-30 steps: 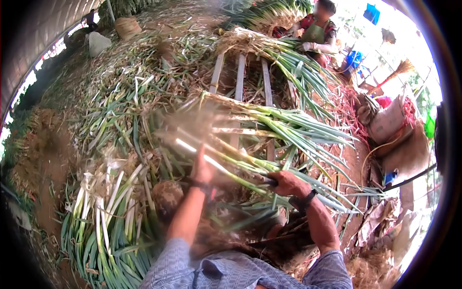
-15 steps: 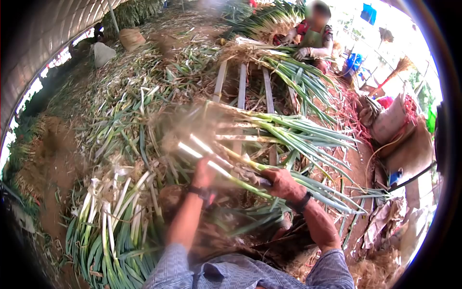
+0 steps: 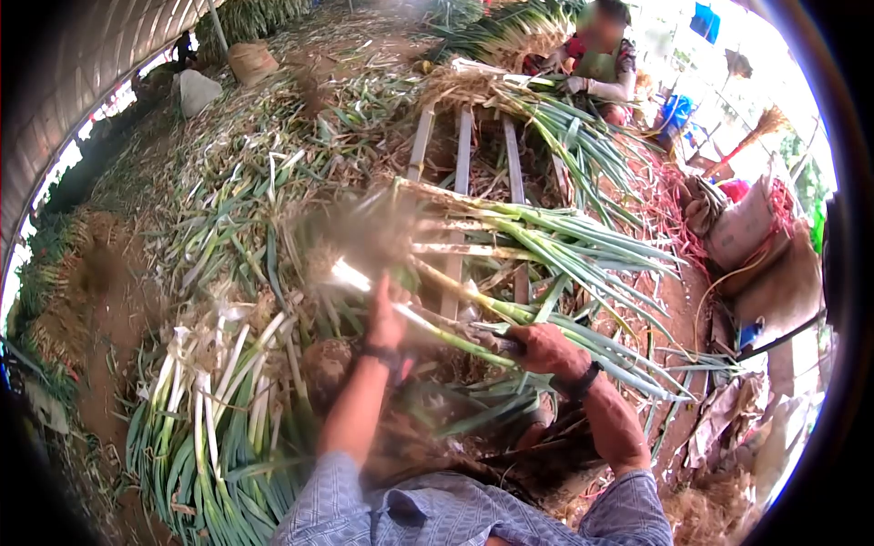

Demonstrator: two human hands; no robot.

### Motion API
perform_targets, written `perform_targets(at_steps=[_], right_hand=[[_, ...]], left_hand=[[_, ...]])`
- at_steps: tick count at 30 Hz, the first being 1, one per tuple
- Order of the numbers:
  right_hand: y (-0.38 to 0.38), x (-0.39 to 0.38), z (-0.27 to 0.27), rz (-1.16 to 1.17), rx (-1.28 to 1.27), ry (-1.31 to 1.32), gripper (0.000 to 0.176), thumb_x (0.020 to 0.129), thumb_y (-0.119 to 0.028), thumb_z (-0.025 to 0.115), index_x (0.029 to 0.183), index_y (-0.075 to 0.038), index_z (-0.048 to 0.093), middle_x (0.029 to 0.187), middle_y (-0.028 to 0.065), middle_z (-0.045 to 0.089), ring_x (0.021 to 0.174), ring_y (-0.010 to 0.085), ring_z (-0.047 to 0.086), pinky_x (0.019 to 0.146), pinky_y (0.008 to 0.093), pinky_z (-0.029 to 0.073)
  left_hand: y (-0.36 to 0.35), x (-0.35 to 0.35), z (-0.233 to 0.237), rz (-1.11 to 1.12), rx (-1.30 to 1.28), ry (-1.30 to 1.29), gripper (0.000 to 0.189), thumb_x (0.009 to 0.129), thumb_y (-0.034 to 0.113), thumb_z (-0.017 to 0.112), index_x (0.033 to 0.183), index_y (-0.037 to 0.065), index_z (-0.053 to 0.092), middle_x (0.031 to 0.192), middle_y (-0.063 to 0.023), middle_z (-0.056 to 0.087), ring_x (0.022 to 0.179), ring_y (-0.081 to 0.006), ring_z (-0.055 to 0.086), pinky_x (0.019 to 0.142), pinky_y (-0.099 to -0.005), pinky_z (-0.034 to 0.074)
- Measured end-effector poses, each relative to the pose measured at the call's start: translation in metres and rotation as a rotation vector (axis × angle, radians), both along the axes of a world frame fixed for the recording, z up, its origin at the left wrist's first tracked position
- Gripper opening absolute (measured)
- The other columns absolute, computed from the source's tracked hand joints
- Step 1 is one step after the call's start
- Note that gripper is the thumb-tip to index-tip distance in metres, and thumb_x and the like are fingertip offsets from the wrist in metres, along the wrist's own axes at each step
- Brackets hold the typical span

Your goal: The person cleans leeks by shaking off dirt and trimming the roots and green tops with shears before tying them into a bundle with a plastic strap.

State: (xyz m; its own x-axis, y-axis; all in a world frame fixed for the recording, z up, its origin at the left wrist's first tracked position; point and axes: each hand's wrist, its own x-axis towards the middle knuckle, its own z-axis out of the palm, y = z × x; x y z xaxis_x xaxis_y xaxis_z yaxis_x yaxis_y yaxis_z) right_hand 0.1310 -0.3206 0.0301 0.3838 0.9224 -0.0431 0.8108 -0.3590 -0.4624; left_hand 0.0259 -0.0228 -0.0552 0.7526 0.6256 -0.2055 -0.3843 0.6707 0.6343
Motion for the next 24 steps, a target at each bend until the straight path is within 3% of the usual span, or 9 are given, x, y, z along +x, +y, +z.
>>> perform_targets(at_steps=[2,5,8,9,14,17,22,23,24], right_hand=[[0.0,-0.002,0.001,-0.011,-0.01,-0.012,0.016,0.081,-0.015,0.065,0.095,-0.008,0.065,0.076,0.0178,0.066,0.071,0.0405,0.064,0.064,0.0482,0.051],[0.003,0.001,-0.008,-0.001,0.057,0.011,0.016,0.08,-0.015,0.065,0.095,-0.008,0.064,0.074,0.0172,0.066,0.071,0.0409,0.064,0.063,0.0484,0.051],[0.011,0.0,-0.015,0.033,0.18,-0.013,0.01,0.081,-0.008,0.06,0.09,-0.008,0.065,0.065,0.0141,0.063,0.058,0.0337,0.062,0.053,0.0446,0.05],[0.012,0.001,-0.015,-0.015,0.054,0.057,0.019,0.079,-0.016,0.066,0.096,-0.009,0.065,0.075,0.0172,0.066,0.072,0.0402,0.065,0.064,0.0486,0.051],[0.013,-0.002,-0.003,-0.022,-0.025,0.037,0.023,0.075,-0.018,0.069,0.096,-0.01,0.066,0.076,0.0177,0.067,0.073,0.0404,0.065,0.065,0.0487,0.051],[0.004,0.006,-0.002,-0.061,-0.174,0.04,0.03,0.072,-0.019,0.07,0.101,-0.012,0.068,0.08,0.0181,0.067,0.077,0.041,0.065,0.069,0.049,0.051],[-0.019,0.007,0.0,-0.075,-0.195,0.074,0.037,0.073,-0.017,0.069,0.11,-0.012,0.068,0.085,0.0198,0.068,0.082,0.0409,0.065,0.073,0.0488,0.051],[-0.021,0.007,0.001,-0.068,-0.189,0.078,0.038,0.073,-0.017,0.069,0.111,-0.012,0.068,0.085,0.0201,0.068,0.083,0.041,0.065,0.074,0.0489,0.051],[-0.019,0.006,0.001,-0.057,-0.181,0.08,0.039,0.074,-0.016,0.068,0.113,-0.012,0.067,0.086,0.0204,0.068,0.084,0.0411,0.065,0.074,0.049,0.051]], left_hand=[[0.004,0.001,-0.008,0.005,0.019,-0.011,0.047,0.099,0.041,0.057,0.065,0.017,0.035,0.062,0.0037,0.031,0.059,-0.0132,0.038,0.059,-0.038,0.048],[-0.006,0.002,0.013,0.021,0.018,0.026,0.036,0.098,0.036,0.061,0.071,0.015,0.049,0.065,0.0045,0.037,0.063,-0.0133,0.044,0.062,-0.0391,0.051],[-0.003,0.001,0.014,-0.008,-0.035,-0.006,0.025,0.095,0.036,0.066,0.083,0.014,0.061,0.067,0.0033,0.045,0.067,-0.0147,0.049,0.066,-0.039,0.052],[-0.002,0.001,0.015,0.005,-0.072,0.006,0.026,0.095,0.038,0.066,0.084,0.015,0.061,0.068,0.0028,0.047,0.068,-0.0152,0.05,0.067,-0.0394,0.052],[0.003,-0.006,0.015,0.001,-0.133,-0.012,0.038,0.093,0.052,0.063,0.084,0.015,0.061,0.077,-0.0011,0.06,0.08,-0.0216,0.061,0.075,-0.0448,0.053],[0.021,0.0,-0.015,0.055,-0.145,-0.026,0.034,0.094,0.046,0.064,0.082,0.015,0.06,0.075,0.0002,0.059,0.078,-0.0197,0.059,0.077,-0.0429,0.052],[0.006,0.005,0.004,0.156,-0.24,0.055,0.04,0.092,0.053,0.065,0.082,0.014,0.06,0.068,0.0031,0.049,0.065,-0.0153,0.047,0.064,-0.0355,0.046],[0.021,0.001,-0.029,-0.015,-0.151,-0.033,0.061,0.091,0.062,0.06,0.129,0.014,0.05,0.113,-0.0039,0.058,0.101,-0.022,0.054,0.089,-0.0406,0.045],[0.028,0.005,-0.047,-0.023,-0.152,-0.054,0.061,0.09,0.066,0.057,0.128,0.019,0.05,0.11,-0.0016,0.055,0.096,-0.0185,0.05,0.082,-0.0373,0.044]])
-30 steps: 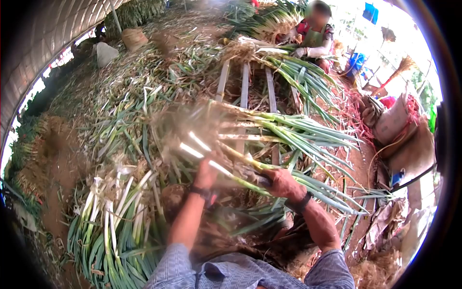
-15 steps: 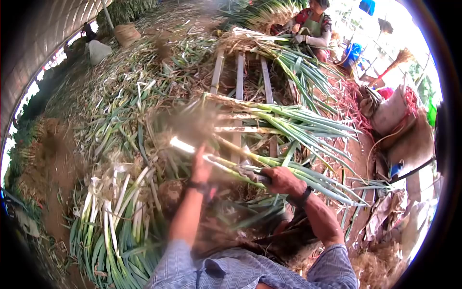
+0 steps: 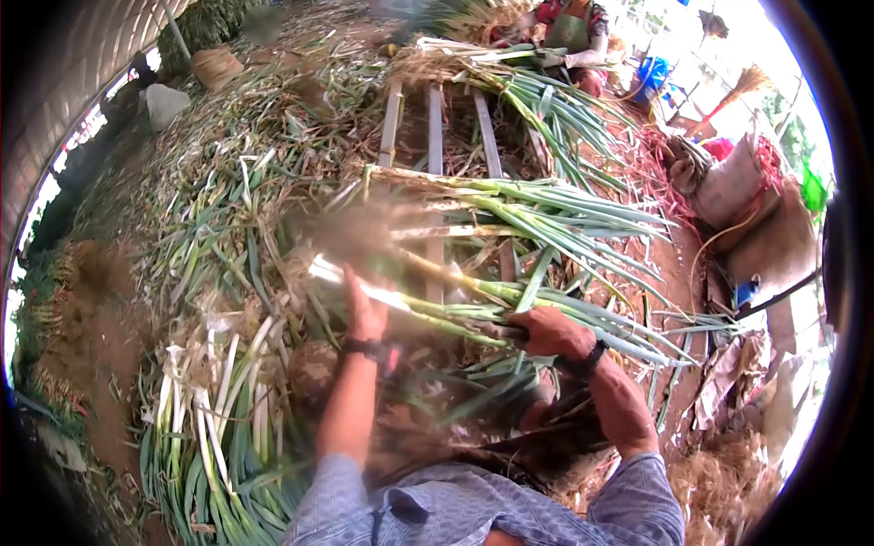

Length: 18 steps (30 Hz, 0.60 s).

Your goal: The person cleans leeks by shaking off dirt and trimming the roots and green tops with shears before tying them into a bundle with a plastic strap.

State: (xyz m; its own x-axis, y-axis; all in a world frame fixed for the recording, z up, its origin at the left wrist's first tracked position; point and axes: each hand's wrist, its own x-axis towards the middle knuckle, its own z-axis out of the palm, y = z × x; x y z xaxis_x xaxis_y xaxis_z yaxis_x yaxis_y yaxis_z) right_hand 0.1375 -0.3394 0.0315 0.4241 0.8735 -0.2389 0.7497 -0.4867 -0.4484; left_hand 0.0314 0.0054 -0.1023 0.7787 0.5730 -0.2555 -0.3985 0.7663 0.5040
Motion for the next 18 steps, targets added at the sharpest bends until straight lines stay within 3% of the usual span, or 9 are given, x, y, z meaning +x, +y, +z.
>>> perform_targets(at_steps=[2,5,9,10,13,14,15,16,18], right_hand=[[0.007,-0.006,-0.004,0.013,0.179,-0.052,0.021,0.076,-0.01,0.063,0.097,-0.011,0.067,0.077,0.0164,0.067,0.071,0.0371,0.065,0.064,0.0459,0.052],[0.024,-0.012,-0.011,0.034,0.401,-0.049,0.017,0.08,-0.006,0.061,0.096,-0.01,0.067,0.072,0.0151,0.066,0.062,0.0336,0.065,0.058,0.044,0.053],[0.05,-0.012,-0.011,0.059,0.378,-0.031,0.021,0.083,-0.01,0.064,0.104,-0.011,0.066,0.077,0.0113,0.067,0.063,0.0287,0.064,0.06,0.0422,0.053],[0.055,-0.01,-0.022,0.082,0.39,-0.04,0.022,0.082,-0.013,0.066,0.104,-0.01,0.066,0.078,0.0122,0.067,0.065,0.03,0.065,0.062,0.0427,0.053],[0.054,-0.014,0.002,0.029,0.238,-0.067,0.033,0.073,-0.023,0.07,0.103,-0.009,0.065,0.08,0.0158,0.066,0.073,0.0362,0.065,0.066,0.0458,0.052],[0.053,-0.007,-0.034,0.007,0.411,-0.066,0.031,0.073,-0.02,0.068,0.102,-0.008,0.064,0.078,0.015,0.065,0.071,0.036,0.064,0.064,0.0467,0.051],[0.049,-0.01,-0.016,-0.065,0.29,-0.032,0.03,0.072,-0.019,0.067,0.1,-0.008,0.064,0.077,0.0148,0.065,0.072,0.0362,0.065,0.064,0.0472,0.051],[0.045,-0.011,0.0,-0.128,0.179,0.021,0.028,0.071,-0.018,0.067,0.098,-0.008,0.065,0.076,0.0146,0.065,0.072,0.0365,0.065,0.063,0.0477,0.051],[0.036,0.001,-0.031,-0.176,0.211,-0.042,0.023,0.072,-0.016,0.064,0.093,-0.008,0.065,0.074,0.0147,0.065,0.073,0.0372,0.065,0.062,0.0477,0.05]], left_hand=[[-0.025,-0.001,0.05,0.095,-0.038,-0.009,0.055,0.091,0.067,0.055,0.088,0.013,0.062,0.067,0.0025,0.048,0.062,-0.0139,0.045,0.062,-0.0323,0.044],[-0.027,0.002,0.055,-0.001,-0.007,-0.078,0.047,0.095,0.06,0.053,0.092,0.014,0.062,0.066,0.0039,0.046,0.059,-0.0119,0.041,0.059,-0.0298,0.04],[-0.038,0.002,0.068,-0.043,0.12,-0.066,0.028,0.102,0.039,0.052,0.088,0.016,0.06,0.066,0.0039,0.047,0.059,-0.0114,0.041,0.06,-0.0297,0.04],[-0.026,0.001,0.037,-0.107,0.222,-0.27,0.026,0.1,0.035,0.056,0.111,0.011,0.054,0.081,0.0018,0.052,0.073,-0.0123,0.049,0.073,-0.0332,0.045],[-0.025,-0.007,0.032,-0.126,0.396,-0.292,0.02,0.097,0.017,0.056,0.115,0.008,0.058,0.09,-0.0014,0.057,0.083,-0.0124,0.055,0.076,-0.0302,0.05],[-0.026,-0.008,0.032,-0.123,0.376,-0.272,0.021,0.096,0.011,0.056,0.117,0.007,0.06,0.093,-0.0025,0.059,0.086,-0.0124,0.057,0.077,-0.0291,0.052],[-0.014,-0.003,0.017,-0.085,0.07,-0.141,0.007,0.096,0.015,0.055,0.099,0.01,0.059,0.087,-0.0013,0.06,0.078,-0.0131,0.056,0.073,-0.0327,0.05],[-0.036,0.002,0.05,0.007,-0.018,0.164,0.012,0.095,0.024,0.059,0.094,0.012,0.059,0.088,-0.002,0.061,0.079,-0.0158,0.058,0.077,-0.0352,0.05],[-0.011,0.001,-0.016,-0.087,0.211,0.088,0.02,0.095,0.032,0.062,0.097,0.012,0.061,0.094,-0.0041,0.063,0.087,-0.0204,0.059,0.087,-0.0394,0.05]])
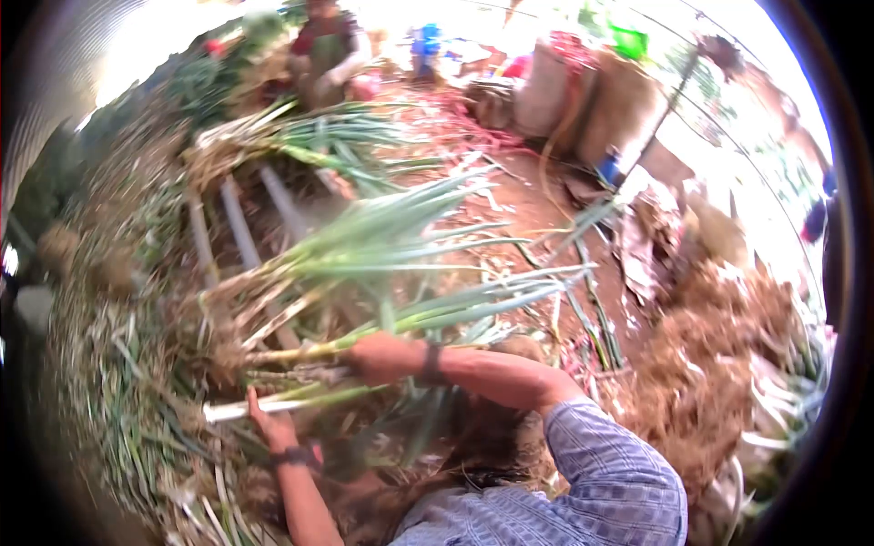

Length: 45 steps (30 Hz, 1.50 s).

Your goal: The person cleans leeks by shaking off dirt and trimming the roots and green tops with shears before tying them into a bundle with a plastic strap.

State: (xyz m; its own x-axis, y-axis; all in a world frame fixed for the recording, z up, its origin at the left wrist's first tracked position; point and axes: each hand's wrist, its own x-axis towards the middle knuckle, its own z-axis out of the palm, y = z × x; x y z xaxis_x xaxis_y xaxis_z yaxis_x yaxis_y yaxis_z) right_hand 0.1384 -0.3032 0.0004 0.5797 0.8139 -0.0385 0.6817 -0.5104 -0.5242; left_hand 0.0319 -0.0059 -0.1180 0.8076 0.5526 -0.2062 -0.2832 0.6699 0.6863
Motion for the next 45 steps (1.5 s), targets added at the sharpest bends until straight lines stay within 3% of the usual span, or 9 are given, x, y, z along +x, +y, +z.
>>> perform_targets(at_steps=[3,6,7,14,17,20,27,37,45], right_hand=[[-0.02,0.007,-0.007,-0.035,0.099,0.029,0.021,0.073,-0.015,0.062,0.091,-0.007,0.066,0.073,0.0167,0.065,0.073,0.0382,0.066,0.061,0.0471,0.051],[-0.029,0.015,-0.012,-0.081,0.057,-0.055,0.021,0.072,-0.014,0.061,0.091,-0.006,0.066,0.073,0.018,0.065,0.073,0.0388,0.066,0.062,0.0472,0.051],[-0.03,0.019,-0.018,-0.112,0.051,-0.065,0.021,0.07,-0.013,0.062,0.09,-0.006,0.066,0.075,0.0188,0.066,0.075,0.039,0.067,0.063,0.0479,0.052],[-0.036,0.049,-0.028,-0.269,-0.092,-0.042,0.031,0.082,-0.025,0.063,0.112,-0.019,0.068,0.089,0.0114,0.071,0.08,0.0333,0.069,0.07,0.046,0.055],[-0.034,0.051,-0.022,-0.273,0.076,-0.099,0.035,0.075,-0.032,0.071,0.107,-0.017,0.069,0.084,0.0139,0.07,0.076,0.0361,0.068,0.066,0.0478,0.052],[-0.035,0.054,-0.023,-0.238,-0.139,-0.014,0.027,0.073,-0.028,0.069,0.094,-0.012,0.07,0.082,0.0157,0.069,0.077,0.0368,0.068,0.066,0.048,0.052],[-0.042,0.059,-0.041,-0.102,-0.18,-0.014,0.026,0.073,-0.027,0.068,0.093,-0.012,0.071,0.081,0.0162,0.069,0.08,0.0367,0.068,0.07,0.0467,0.053],[-0.058,0.043,-0.015,-0.124,-0.306,-0.029,0.029,0.069,-0.022,0.064,0.093,-0.009,0.072,0.081,0.0182,0.068,0.082,0.0374,0.067,0.071,0.0456,0.054],[-0.055,0.035,-0.01,-0.151,-0.303,-0.004,0.033,0.071,-0.02,0.062,0.102,-0.011,0.072,0.084,0.0183,0.069,0.083,0.0368,0.068,0.072,0.0451,0.054]], left_hand=[[-0.061,-0.007,0.01,-0.212,-0.17,0.159,0.026,0.093,0.039,0.065,0.095,0.013,0.062,0.102,-0.0058,0.063,0.098,-0.0237,0.057,0.098,-0.0437,0.044],[-0.08,0.003,-0.031,-0.169,-0.084,0.124,0.023,0.094,0.038,0.064,0.095,0.016,0.059,0.088,-0.0003,0.058,0.092,-0.0218,0.058,0.087,-0.0439,0.048],[-0.113,0.001,0.038,-0.081,-0.125,0.217,0.023,0.095,0.039,0.063,0.095,0.017,0.058,0.087,0.0001,0.058,0.087,-0.0207,0.057,0.085,-0.0438,0.048],[-0.072,-0.051,0.243,0.151,0.596,-0.316,0.019,0.106,0.024,0.048,0.115,0.009,0.05,0.071,0.0043,0.034,0.061,-0.0071,0.035,0.068,-0.0334,0.046],[-0.042,-0.083,0.289,0.363,0.618,-0.407,0.027,0.106,0.022,0.047,0.128,0.006,0.045,0.069,0.0045,0.032,0.056,-0.0046,0.033,0.057,-0.0272,0.043],[0.011,-0.115,0.308,0.271,0.506,-0.521,0.021,0.108,0.024,0.045,0.12,0.008,0.05,0.068,0.0061,0.033,0.052,-0.0031,0.033,0.049,-0.0238,0.036],[0.072,-0.145,0.269,0.324,0.495,-0.134,0.017,0.101,0.032,0.058,0.11,0.018,0.059,0.063,0.0089,0.04,0.051,-0.0034,0.035,0.048,-0.0253,0.037],[-0.001,-0.049,0.162,0.008,0.191,0.177,0.014,0.099,0.024,0.057,0.087,0.016,0.056,0.056,0.0087,0.038,0.049,-0.0057,0.039,0.05,-0.0321,0.049],[-0.007,0.03,0.077,-0.11,0.099,0.384,0.013,0.091,0.019,0.065,0.088,0.007,0.061,0.073,-0.0086,0.062,0.059,-0.0236,0.062,0.05,-0.0453,0.056]])
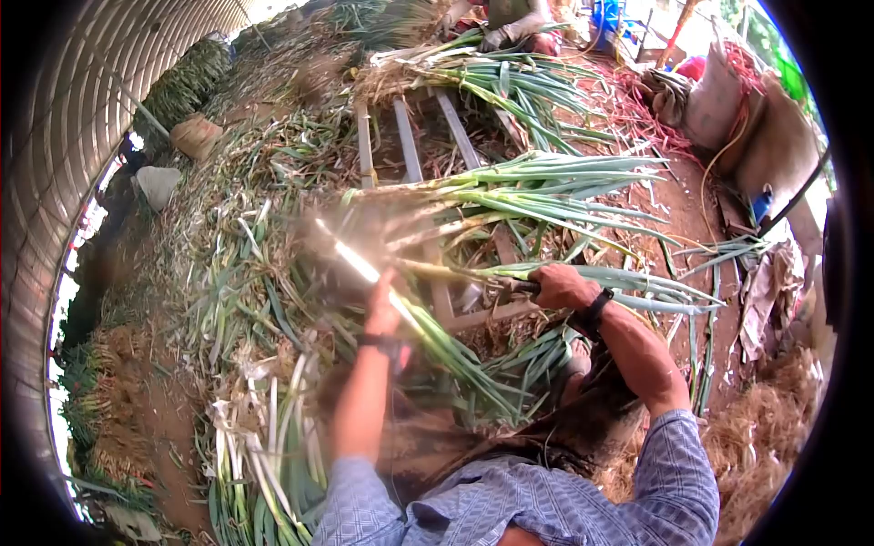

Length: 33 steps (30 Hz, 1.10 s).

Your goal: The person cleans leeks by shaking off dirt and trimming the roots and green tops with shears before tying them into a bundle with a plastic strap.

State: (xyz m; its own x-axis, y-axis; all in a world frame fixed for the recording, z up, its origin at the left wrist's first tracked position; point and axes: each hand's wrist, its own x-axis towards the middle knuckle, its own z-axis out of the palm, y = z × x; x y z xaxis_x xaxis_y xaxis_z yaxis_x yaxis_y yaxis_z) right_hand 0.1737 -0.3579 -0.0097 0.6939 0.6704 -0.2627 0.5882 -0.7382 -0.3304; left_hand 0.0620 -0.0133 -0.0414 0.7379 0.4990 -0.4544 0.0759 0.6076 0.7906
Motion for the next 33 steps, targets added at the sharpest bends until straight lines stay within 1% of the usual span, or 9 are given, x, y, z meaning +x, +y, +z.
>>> perform_targets(at_steps=[2,3,5,6,13,14,20,24,33], right_hand=[[0.003,0.001,0.0,0.024,0.007,0.029,0.032,0.072,-0.02,0.061,0.1,-0.01,0.072,0.084,0.0186,0.069,0.083,0.0368,0.068,0.072,0.0452,0.054],[0.006,0.001,-0.002,0.03,0.006,0.006,0.03,0.072,-0.02,0.061,0.099,-0.01,0.071,0.084,0.0186,0.069,0.082,0.0368,0.067,0.072,0.0457,0.053],[0.015,0.003,-0.005,0.031,-0.025,0.026,0.029,0.072,-0.021,0.062,0.098,-0.01,0.071,0.085,0.0186,0.069,0.083,0.0371,0.067,0.073,0.0459,0.054],[0.019,0.005,-0.006,0.031,-0.019,0.037,0.03,0.072,-0.021,0.062,0.098,-0.01,0.071,0.085,0.0185,0.07,0.083,0.0372,0.067,0.073,0.046,0.054],[0.064,0.023,-0.009,0.034,0.006,0.094,0.027,0.072,-0.02,0.061,0.097,-0.012,0.07,0.085,0.0179,0.069,0.083,0.0379,0.067,0.073,0.0484,0.053],[0.072,0.028,-0.015,0.027,0.007,0.108,0.027,0.072,-0.019,0.061,0.097,-0.012,0.07,0.084,0.018,0.069,0.083,0.038,0.067,0.073,0.0486,0.052],[0.093,0.036,-0.008,0.089,0.094,0.162,0.028,0.072,-0.018,0.061,0.098,-0.012,0.07,0.084,0.0185,0.069,0.082,0.0388,0.066,0.073,0.0486,0.052],[0.1,0.037,-0.006,0.061,0.124,0.176,0.031,0.072,-0.018,0.062,0.101,-0.013,0.071,0.084,0.0182,0.069,0.082,0.0392,0.066,0.073,0.0487,0.052],[0.102,0.033,0.004,0.111,0.28,0.167,0.026,0.077,-0.02,0.067,0.102,-0.013,0.071,0.084,0.0188,0.069,0.08,0.04,0.066,0.071,0.0484,0.051]], left_hand=[[0.012,0.007,-0.055,-0.063,0.011,0.015,0.014,0.088,0.015,0.066,0.097,0.005,0.065,0.085,-0.0135,0.07,0.062,-0.0258,0.065,0.05,-0.0471,0.057],[0.008,0.004,-0.071,-0.096,0.041,0.038,0.026,0.089,0.022,0.067,0.103,0.0,0.069,0.088,-0.0081,0.069,0.071,-0.0211,0.065,0.063,-0.0346,0.054],[0.01,0.004,-0.116,-0.067,0.082,0.009,0.035,0.09,0.025,0.065,0.113,-0.001,0.067,0.094,-0.0088,0.07,0.08,-0.0209,0.066,0.072,-0.0326,0.054],[-0.013,-0.003,-0.068,-0.109,0.131,0.129,0.042,0.092,0.029,0.061,0.122,-0.001,0.065,0.103,-0.0095,0.071,0.094,-0.0197,0.065,0.081,-0.0311,0.052],[-0.004,0.021,-0.106,-0.042,0.185,0.284,0.046,0.091,0.035,0.063,0.121,0.0,0.067,0.114,-0.0105,0.069,0.102,-0.0188,0.063,0.091,-0.0297,0.047],[0.007,0.028,-0.128,0.017,0.029,0.129,0.03,0.087,0.024,0.067,0.111,0.006,0.061,0.095,-0.0092,0.065,0.072,-0.0241,0.061,0.052,-0.042,0.05],[0.005,0.037,-0.067,0.062,-0.095,0.074,0.021,0.091,0.027,0.064,0.104,0.011,0.062,0.087,-0.0054,0.062,0.071,-0.0228,0.062,0.052,-0.0409,0.049],[0.017,0.051,-0.095,0.026,-0.028,0.138,0.019,0.094,0.031,0.061,0.104,0.015,0.063,0.085,-0.0034,0.06,0.068,-0.0205,0.06,0.055,-0.0384,0.049],[-0.006,0.032,-0.07,0.173,-0.146,-0.015,0.057,0.082,0.056,0.072,0.12,0.019,0.05,0.107,-0.0051,0.053,0.082,-0.0182,0.054,0.056,-0.0334,0.043]])
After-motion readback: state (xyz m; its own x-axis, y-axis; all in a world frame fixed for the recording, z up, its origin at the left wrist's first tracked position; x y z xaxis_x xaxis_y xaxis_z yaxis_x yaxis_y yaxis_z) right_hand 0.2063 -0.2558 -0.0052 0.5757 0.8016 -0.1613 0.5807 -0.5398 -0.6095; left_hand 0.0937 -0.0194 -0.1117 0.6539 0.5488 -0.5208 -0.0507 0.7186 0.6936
